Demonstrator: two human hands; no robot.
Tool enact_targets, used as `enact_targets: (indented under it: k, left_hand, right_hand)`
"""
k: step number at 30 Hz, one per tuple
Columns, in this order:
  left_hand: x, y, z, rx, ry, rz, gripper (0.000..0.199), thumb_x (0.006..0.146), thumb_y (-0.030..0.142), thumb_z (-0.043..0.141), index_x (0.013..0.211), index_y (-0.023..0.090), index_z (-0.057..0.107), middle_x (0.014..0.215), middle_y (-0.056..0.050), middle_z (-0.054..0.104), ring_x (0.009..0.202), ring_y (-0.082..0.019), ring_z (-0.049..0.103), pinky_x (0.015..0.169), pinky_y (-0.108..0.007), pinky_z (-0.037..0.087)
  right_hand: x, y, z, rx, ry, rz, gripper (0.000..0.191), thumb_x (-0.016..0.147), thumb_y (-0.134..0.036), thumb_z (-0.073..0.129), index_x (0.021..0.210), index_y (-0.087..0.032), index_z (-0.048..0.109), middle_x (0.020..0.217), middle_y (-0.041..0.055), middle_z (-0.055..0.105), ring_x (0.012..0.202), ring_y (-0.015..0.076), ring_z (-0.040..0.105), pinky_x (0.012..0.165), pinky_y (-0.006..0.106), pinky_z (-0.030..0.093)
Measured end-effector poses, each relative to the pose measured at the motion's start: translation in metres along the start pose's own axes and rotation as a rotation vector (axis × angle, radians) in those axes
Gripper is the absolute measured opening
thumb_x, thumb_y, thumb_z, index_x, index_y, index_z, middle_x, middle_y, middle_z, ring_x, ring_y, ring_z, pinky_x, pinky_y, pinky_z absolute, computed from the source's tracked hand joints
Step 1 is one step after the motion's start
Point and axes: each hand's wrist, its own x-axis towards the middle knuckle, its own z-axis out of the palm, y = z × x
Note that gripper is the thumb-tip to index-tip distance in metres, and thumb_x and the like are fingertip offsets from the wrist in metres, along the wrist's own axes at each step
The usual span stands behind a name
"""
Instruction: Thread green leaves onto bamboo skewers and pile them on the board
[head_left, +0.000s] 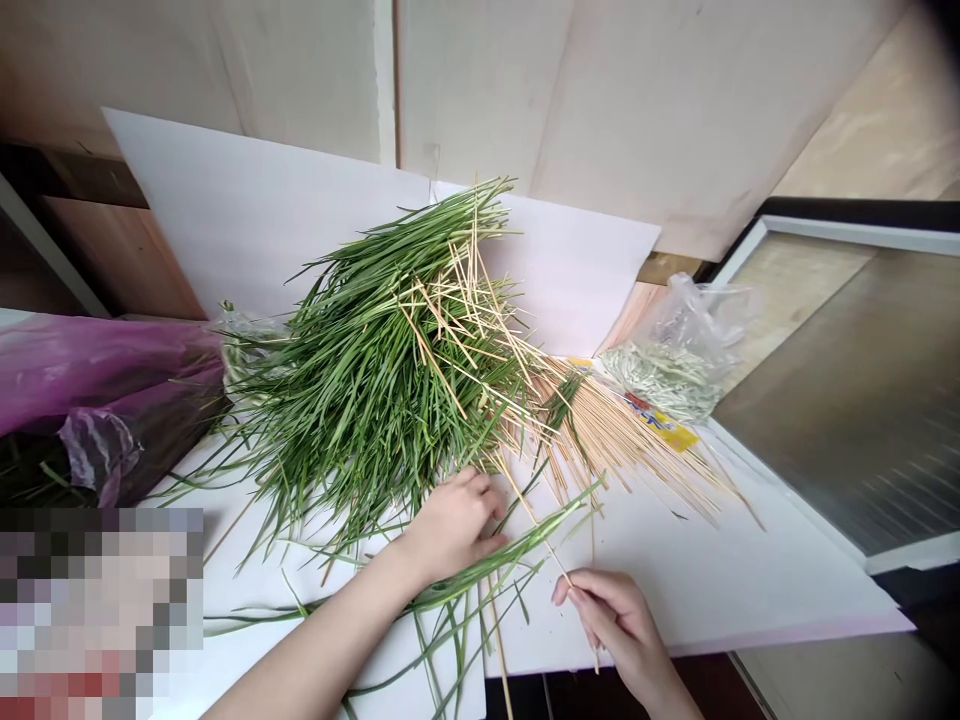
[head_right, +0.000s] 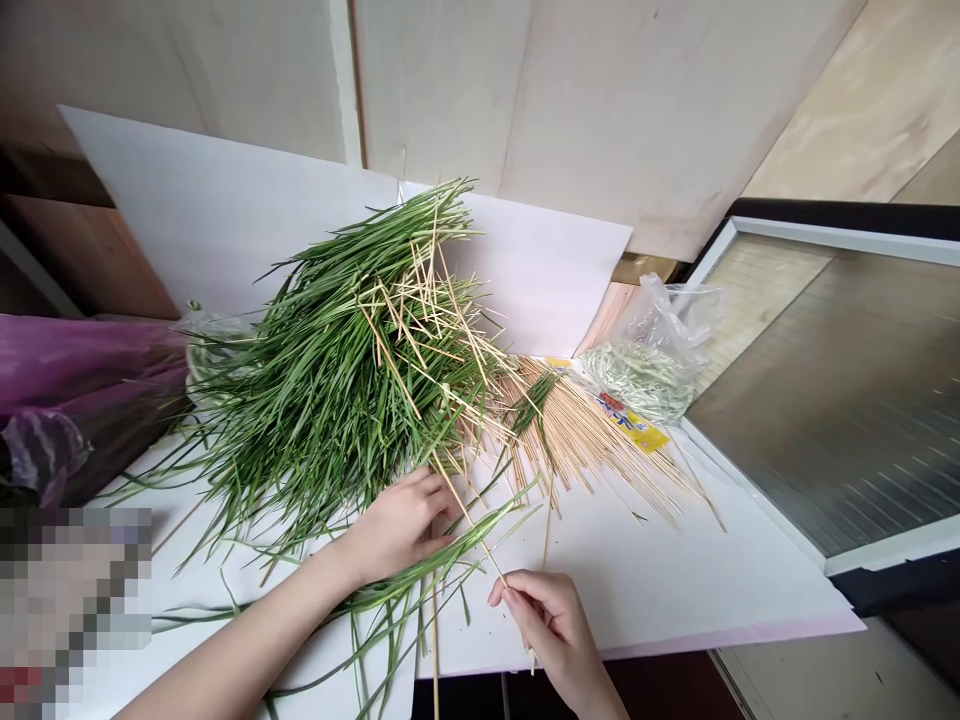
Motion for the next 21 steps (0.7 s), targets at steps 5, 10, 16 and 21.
enact_targets:
  k: [5, 10, 16, 21]
  left_hand:
    - [0.003, -0.002, 0.001, -0.200, -0.004, -0.027, 0.006, 0.077, 0.015, 0.067, 0.081, 0.019, 0.064, 0.088, -0.002, 0.068, 0.088, -0.022, 0.060, 0.083, -0.034, 0.043]
    - [0.007, -0.010, -0.003, -0.848, 0.194, -0.206, 0.007, 0.084, 0.021, 0.062, 0.089, 0.017, 0.059, 0.077, -0.001, 0.066, 0.069, -0.015, 0.058, 0.066, -0.026, 0.042]
    - [0.010, -0.010, -0.014, -1.135, 0.485, -0.273, 0.033, 0.086, 0.037, 0.070, 0.108, 0.014, 0.065, 0.080, -0.002, 0.066, 0.073, -0.013, 0.056, 0.068, -0.024, 0.041]
    - [0.010, -0.005, -0.019, -1.130, 0.549, -0.283, 0.032, 0.085, 0.038, 0.071, 0.105, 0.013, 0.068, 0.076, 0.000, 0.061, 0.069, -0.011, 0.052, 0.067, -0.024, 0.040]
  right_hand:
    - [-0.001, 0.001, 0.001, 0.005, -0.002, 0.008, 0.042, 0.103, -0.046, 0.052, 0.081, -0.016, 0.071, 0.055, -0.0060, 0.031, 0.046, 0.0121, 0.033, 0.048, 0.027, 0.021]
    - [0.000, 0.000, 0.001, 0.010, -0.004, 0.022, 0.043, 0.103, -0.048, 0.052, 0.082, -0.016, 0.071, 0.054, -0.0066, 0.031, 0.046, 0.0121, 0.032, 0.048, 0.027, 0.022]
    - [0.002, -0.001, 0.005, -0.010, 0.022, 0.081, 0.044, 0.101, -0.051, 0.052, 0.084, -0.015, 0.071, 0.056, -0.0060, 0.031, 0.048, 0.0129, 0.033, 0.049, 0.027, 0.023]
    - [0.002, 0.000, 0.008, -0.028, 0.038, 0.100, 0.044, 0.101, -0.052, 0.052, 0.085, -0.016, 0.071, 0.056, -0.0066, 0.029, 0.048, 0.0127, 0.030, 0.048, 0.027, 0.022]
